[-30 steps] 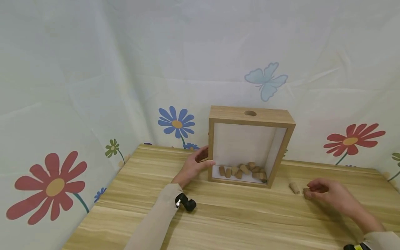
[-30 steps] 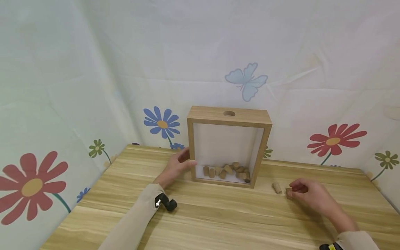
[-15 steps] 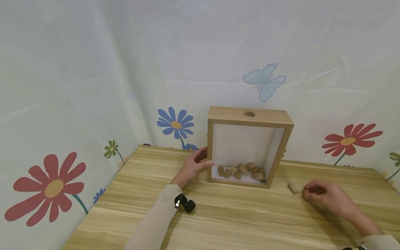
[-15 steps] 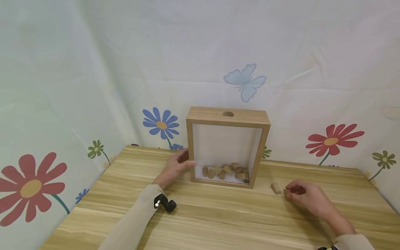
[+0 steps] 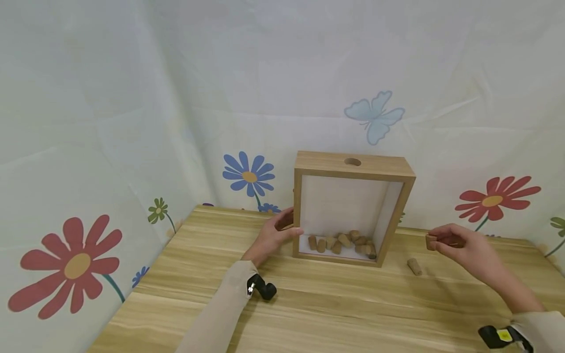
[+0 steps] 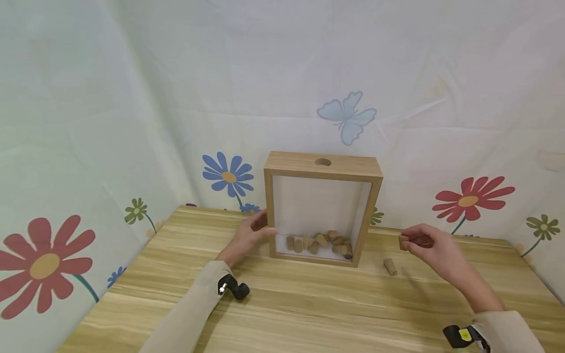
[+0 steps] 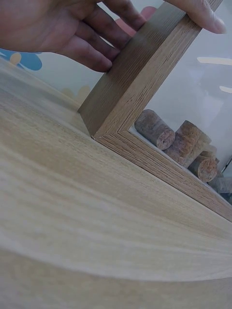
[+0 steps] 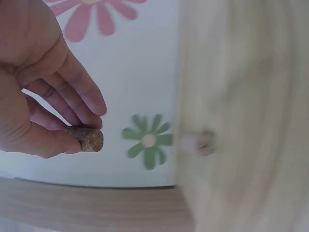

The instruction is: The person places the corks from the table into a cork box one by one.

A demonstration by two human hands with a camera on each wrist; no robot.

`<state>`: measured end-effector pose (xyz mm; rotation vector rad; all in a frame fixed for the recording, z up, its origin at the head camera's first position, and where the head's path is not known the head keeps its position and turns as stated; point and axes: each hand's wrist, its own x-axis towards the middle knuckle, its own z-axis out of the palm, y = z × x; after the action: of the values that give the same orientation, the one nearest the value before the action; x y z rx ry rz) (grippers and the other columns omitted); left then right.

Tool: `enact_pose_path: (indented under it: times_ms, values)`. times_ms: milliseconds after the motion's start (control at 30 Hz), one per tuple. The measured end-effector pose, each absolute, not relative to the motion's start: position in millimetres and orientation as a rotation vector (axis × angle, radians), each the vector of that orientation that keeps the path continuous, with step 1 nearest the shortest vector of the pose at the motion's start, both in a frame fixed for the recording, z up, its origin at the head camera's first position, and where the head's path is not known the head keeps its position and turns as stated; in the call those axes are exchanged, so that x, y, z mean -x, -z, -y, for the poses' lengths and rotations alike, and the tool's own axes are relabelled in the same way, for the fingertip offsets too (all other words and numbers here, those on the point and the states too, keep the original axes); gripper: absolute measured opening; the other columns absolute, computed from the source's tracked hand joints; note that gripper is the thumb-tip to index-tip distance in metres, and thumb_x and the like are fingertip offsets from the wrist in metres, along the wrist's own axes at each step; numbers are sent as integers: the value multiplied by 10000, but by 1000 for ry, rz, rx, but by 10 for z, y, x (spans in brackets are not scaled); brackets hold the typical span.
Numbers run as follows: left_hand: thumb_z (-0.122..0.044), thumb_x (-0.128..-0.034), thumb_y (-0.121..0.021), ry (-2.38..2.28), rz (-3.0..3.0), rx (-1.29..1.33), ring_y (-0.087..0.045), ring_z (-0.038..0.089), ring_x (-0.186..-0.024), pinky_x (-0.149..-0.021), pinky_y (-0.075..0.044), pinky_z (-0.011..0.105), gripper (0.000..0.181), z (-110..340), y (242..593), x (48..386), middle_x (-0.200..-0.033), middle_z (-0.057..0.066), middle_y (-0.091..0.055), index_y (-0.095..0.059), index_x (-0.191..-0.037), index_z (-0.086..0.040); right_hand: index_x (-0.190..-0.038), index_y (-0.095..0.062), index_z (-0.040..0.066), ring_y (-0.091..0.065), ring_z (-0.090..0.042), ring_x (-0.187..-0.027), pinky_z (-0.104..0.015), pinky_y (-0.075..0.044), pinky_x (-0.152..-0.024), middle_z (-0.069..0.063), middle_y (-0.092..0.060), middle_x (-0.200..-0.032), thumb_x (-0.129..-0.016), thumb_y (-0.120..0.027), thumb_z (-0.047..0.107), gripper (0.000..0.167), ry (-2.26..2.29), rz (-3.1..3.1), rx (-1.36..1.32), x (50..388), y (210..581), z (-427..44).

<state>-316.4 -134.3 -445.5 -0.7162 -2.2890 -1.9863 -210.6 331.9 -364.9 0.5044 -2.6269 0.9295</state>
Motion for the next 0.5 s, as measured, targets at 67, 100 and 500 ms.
enact_pose_path:
  times_ms: [67,100,500]
  values:
    - [-403,-920,-850,1979,2293,715,-551,292,-1388,-1145,-461,437,839,1345,4466,3171,-1500,123,-592,-471,-1602,-95,-1196,-715,-41,-654,72,-860,-113,-538,-688,-142,-763,-1031,-977,-738,-26,221,-926,2588,-523,2112,3551,-3278]
    - [-418,-915,-852,1976,2295,712,-551,288,-1388,-1144,-461,434,848,1345,4470,3172,-1501,117,-592,-472,-1602,-98,-1196,-716,-40,-656,79,-866,-103,-535,-691,-145,-764,-1027,-973,-739,-36,224,-921,2564,-538,2116,3503,-3257]
    - [-304,-940,-841,2002,2290,707,-539,293,-1401,-1157,-446,445,781,1342,4461,3166,-1517,133,-578,-475,-1601,-104,-1269,-708,-5,-668,145,-905,-54,-507,-749,222,-735,-1046,-959,-763,-32,316,-969,2364,-555,2129,2882,-2992]
